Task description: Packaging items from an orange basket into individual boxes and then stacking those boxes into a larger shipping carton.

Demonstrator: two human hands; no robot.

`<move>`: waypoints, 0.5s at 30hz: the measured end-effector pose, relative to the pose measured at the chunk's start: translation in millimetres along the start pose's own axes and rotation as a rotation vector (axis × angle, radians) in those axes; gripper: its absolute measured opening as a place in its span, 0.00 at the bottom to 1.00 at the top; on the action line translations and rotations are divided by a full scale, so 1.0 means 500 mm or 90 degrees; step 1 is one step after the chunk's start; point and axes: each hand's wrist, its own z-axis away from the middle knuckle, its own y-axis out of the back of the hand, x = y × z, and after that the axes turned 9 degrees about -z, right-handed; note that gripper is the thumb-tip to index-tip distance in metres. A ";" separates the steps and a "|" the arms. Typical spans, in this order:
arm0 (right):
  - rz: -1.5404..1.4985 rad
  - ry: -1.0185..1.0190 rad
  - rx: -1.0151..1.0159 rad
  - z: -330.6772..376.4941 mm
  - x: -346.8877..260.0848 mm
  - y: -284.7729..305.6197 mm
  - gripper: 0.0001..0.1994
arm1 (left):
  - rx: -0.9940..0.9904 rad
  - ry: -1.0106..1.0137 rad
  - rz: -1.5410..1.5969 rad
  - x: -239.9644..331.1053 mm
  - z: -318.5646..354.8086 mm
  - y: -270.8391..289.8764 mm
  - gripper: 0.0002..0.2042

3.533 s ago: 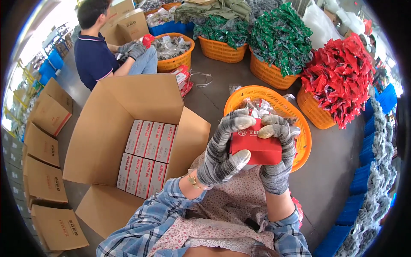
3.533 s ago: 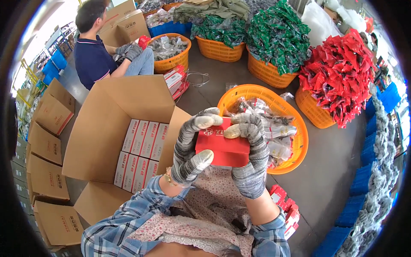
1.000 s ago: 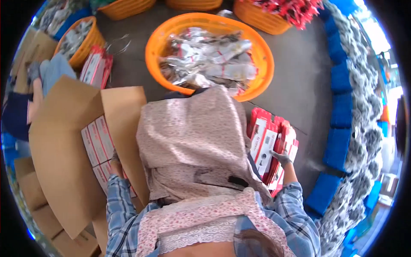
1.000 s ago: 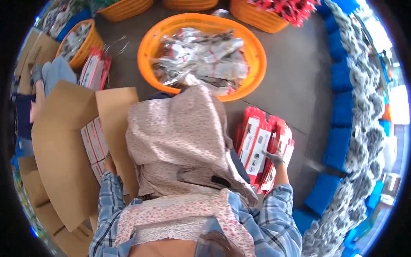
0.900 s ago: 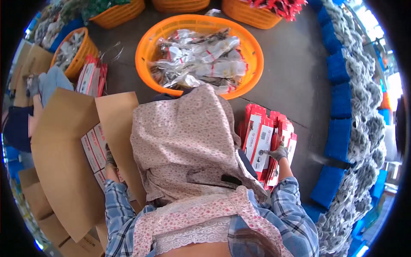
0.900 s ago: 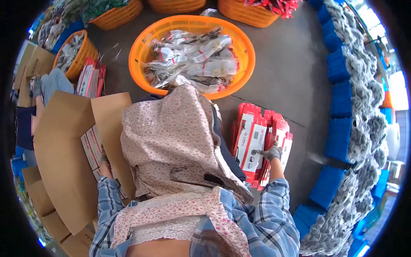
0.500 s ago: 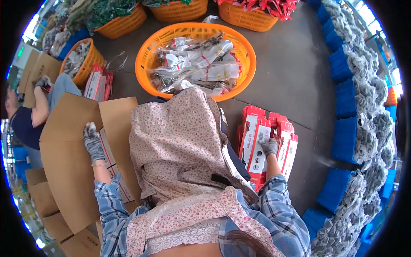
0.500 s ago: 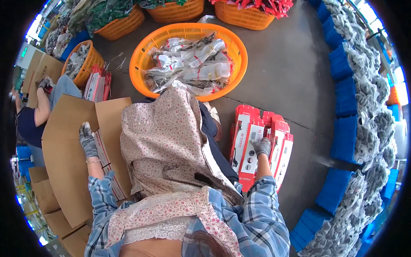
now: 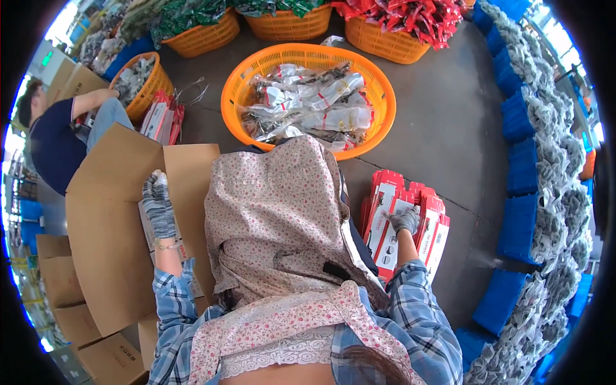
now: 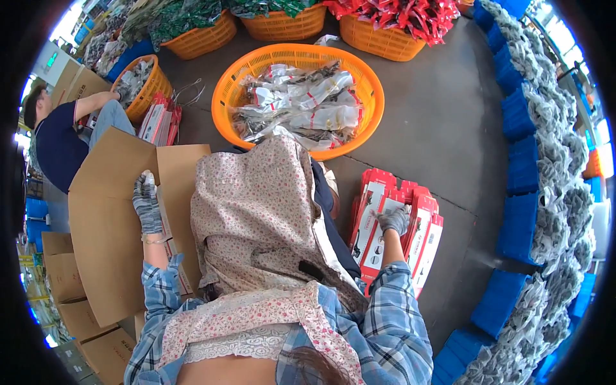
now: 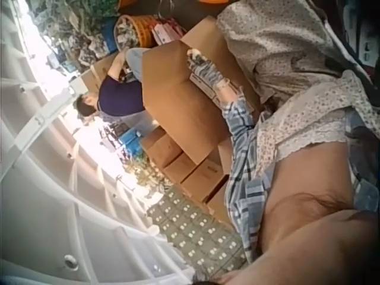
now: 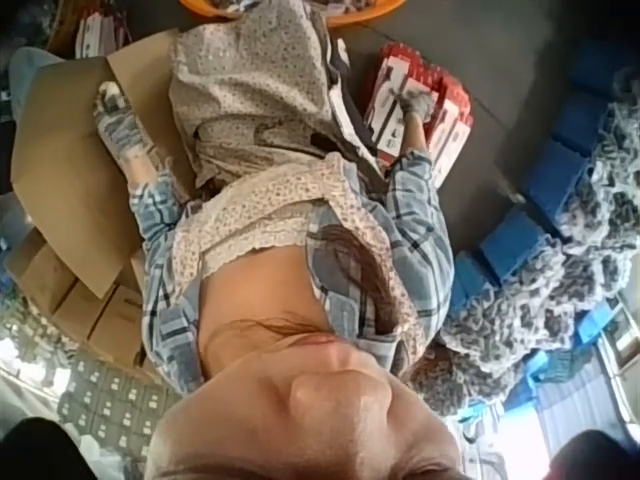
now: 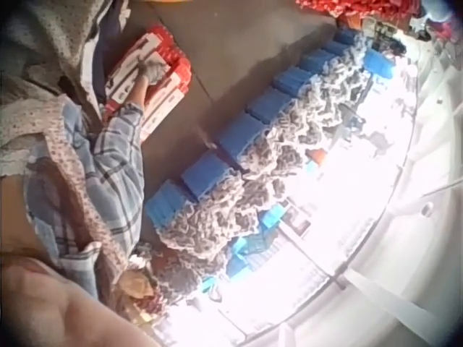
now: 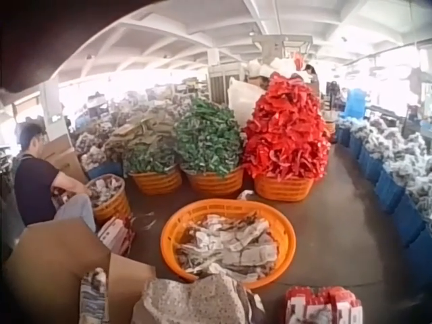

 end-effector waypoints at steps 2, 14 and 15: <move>-0.018 0.083 0.010 -0.042 -0.003 -0.016 0.51 | 0.043 0.027 -0.018 -0.005 0.023 0.048 0.16; -1.004 0.614 0.061 0.072 -0.177 0.548 0.10 | -0.263 -0.137 0.274 0.301 0.096 -0.076 0.18; -1.046 0.605 0.029 0.116 -0.218 0.572 0.10 | -0.335 -0.134 0.356 0.364 0.128 -0.114 0.19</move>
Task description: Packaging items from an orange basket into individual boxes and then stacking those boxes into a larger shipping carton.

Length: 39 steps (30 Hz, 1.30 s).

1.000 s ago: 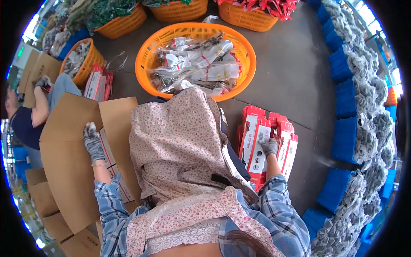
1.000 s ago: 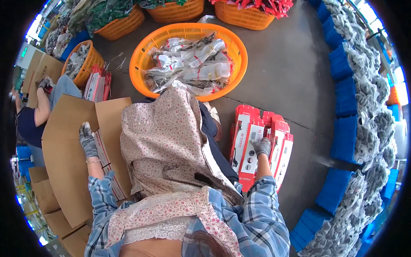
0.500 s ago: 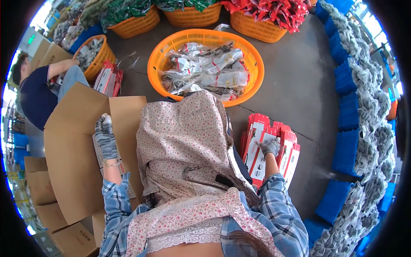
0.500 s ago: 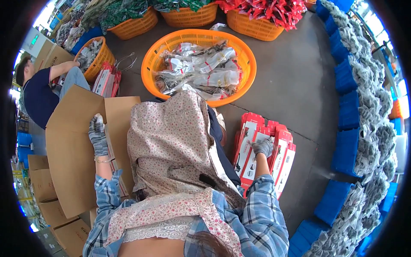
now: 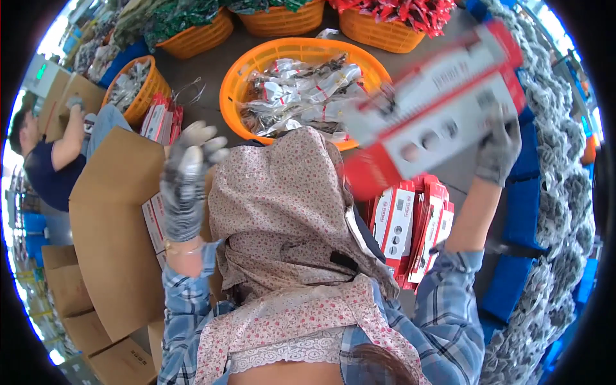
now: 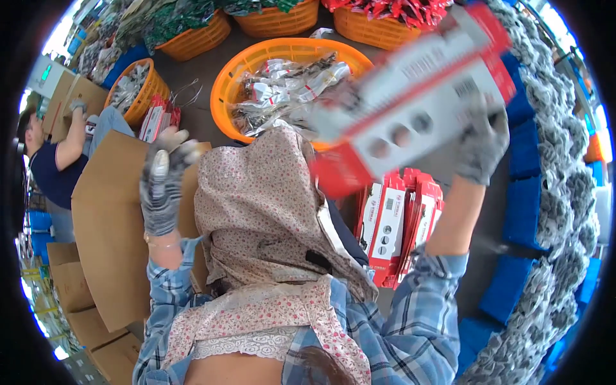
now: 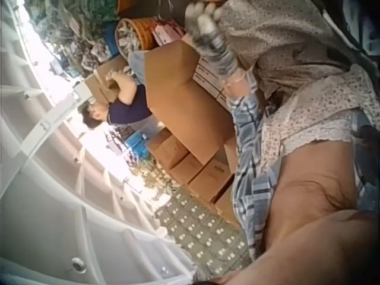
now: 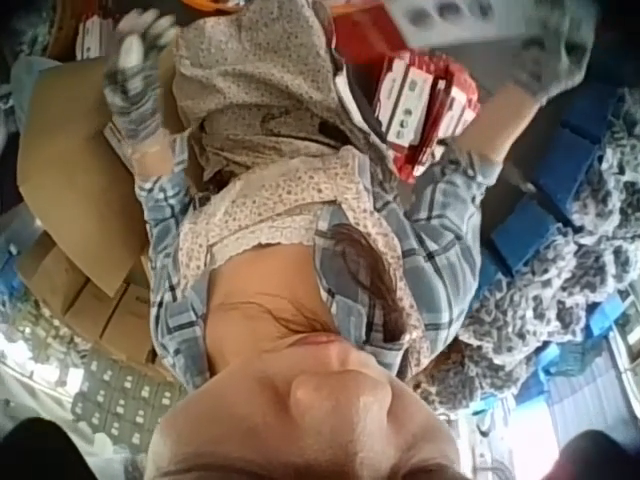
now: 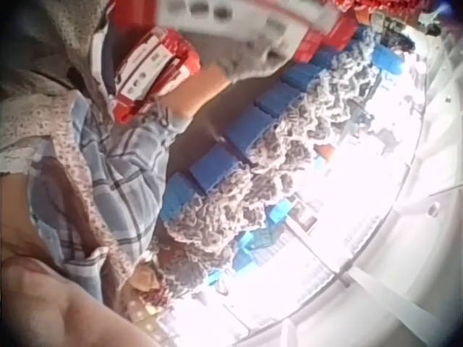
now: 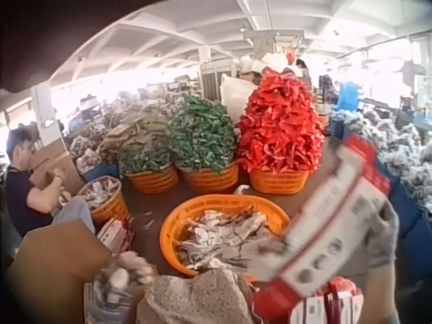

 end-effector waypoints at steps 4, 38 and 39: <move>0.046 -0.034 -0.157 0.112 0.012 -0.210 0.13 | -0.170 -0.368 -0.496 -0.040 -0.014 -0.072 0.21; 0.651 -0.645 -0.006 0.533 0.531 0.512 0.49 | -0.111 0.476 -0.209 -0.122 0.107 -0.052 0.18; 0.630 -0.666 -0.030 0.508 0.515 0.496 0.49 | -0.100 0.488 -0.211 -0.112 0.105 -0.056 0.18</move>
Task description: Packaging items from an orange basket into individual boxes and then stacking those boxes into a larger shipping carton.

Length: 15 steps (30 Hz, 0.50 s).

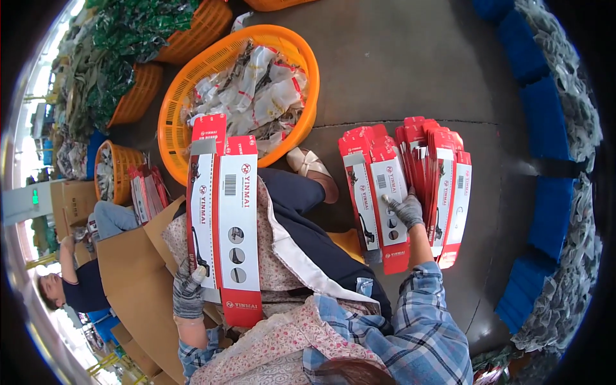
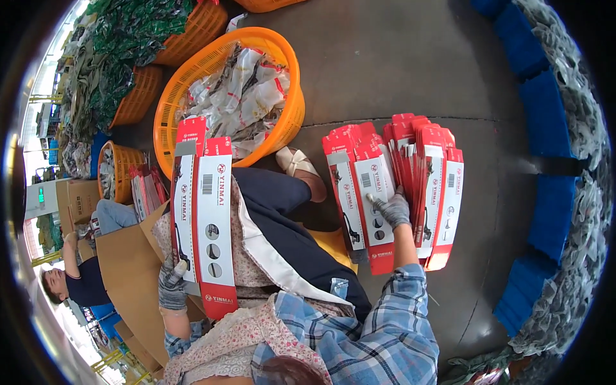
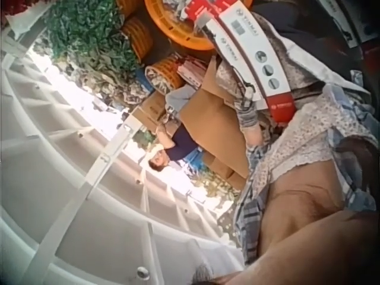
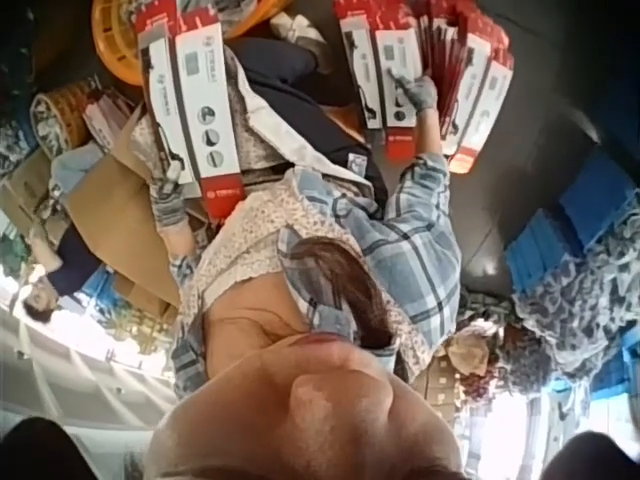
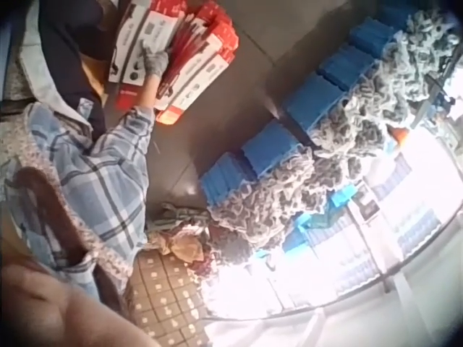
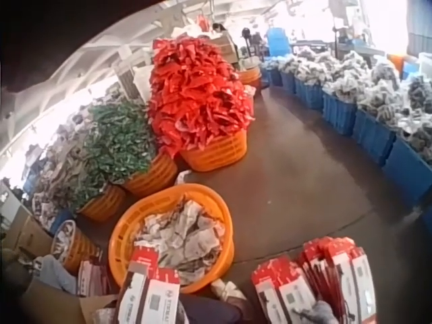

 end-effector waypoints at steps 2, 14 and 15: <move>-0.005 -0.010 -0.060 0.002 -0.044 0.026 0.48 | 0.006 -0.004 -0.009 -0.015 -0.002 0.017 0.18; -0.269 -0.098 -0.210 -0.071 -0.006 0.001 0.42 | -0.022 0.003 0.014 -0.035 -0.015 0.023 0.23; -0.269 -0.097 -0.208 -0.077 -0.006 0.003 0.42 | -0.023 0.014 0.031 -0.027 -0.016 0.014 0.23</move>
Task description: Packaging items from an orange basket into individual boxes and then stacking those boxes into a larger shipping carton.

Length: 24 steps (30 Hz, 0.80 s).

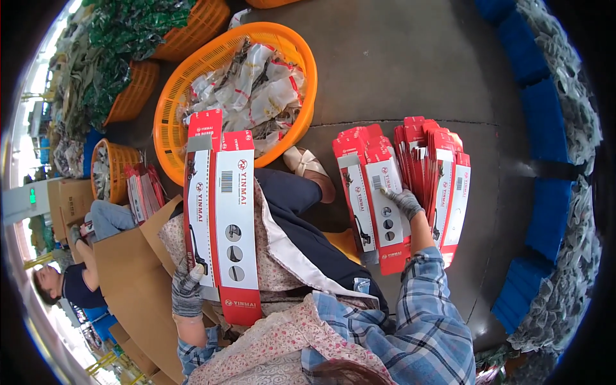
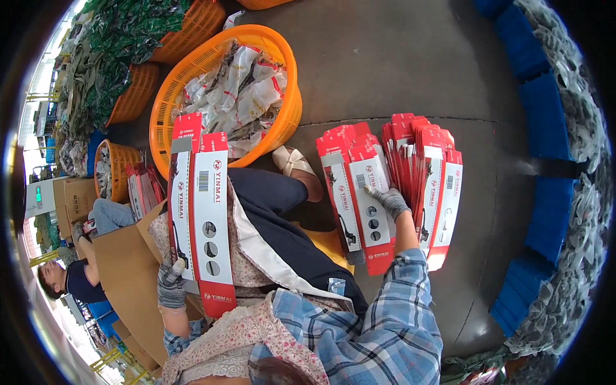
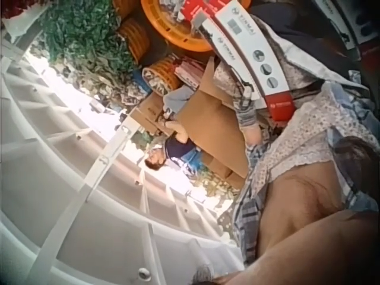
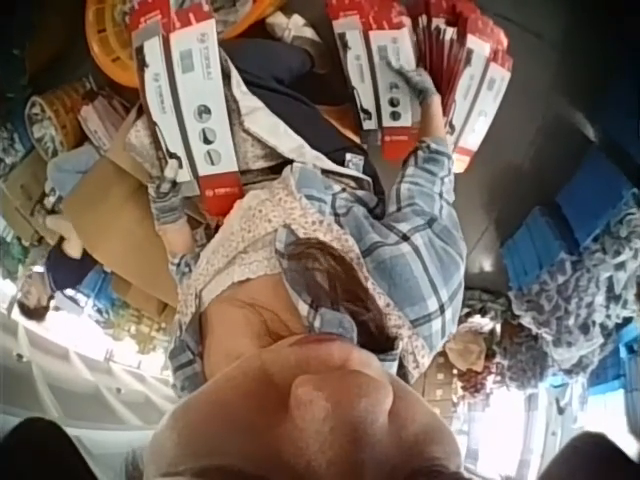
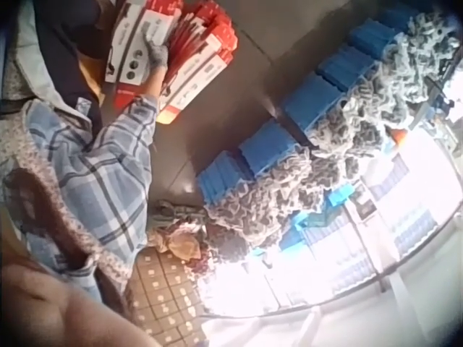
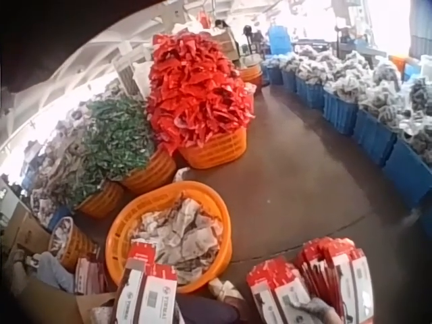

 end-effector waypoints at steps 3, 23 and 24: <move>-0.036 -0.084 -0.039 -0.021 0.006 0.010 0.42 | 0.011 0.004 0.013 -0.001 -0.003 -0.008 0.21; -0.241 -0.174 -0.210 -0.057 0.086 -0.034 0.61 | 0.015 -0.020 0.041 -0.010 -0.023 -0.008 0.16; -0.239 -0.173 -0.212 -0.063 0.097 -0.035 0.61 | 0.017 -0.021 0.049 -0.006 -0.022 -0.014 0.16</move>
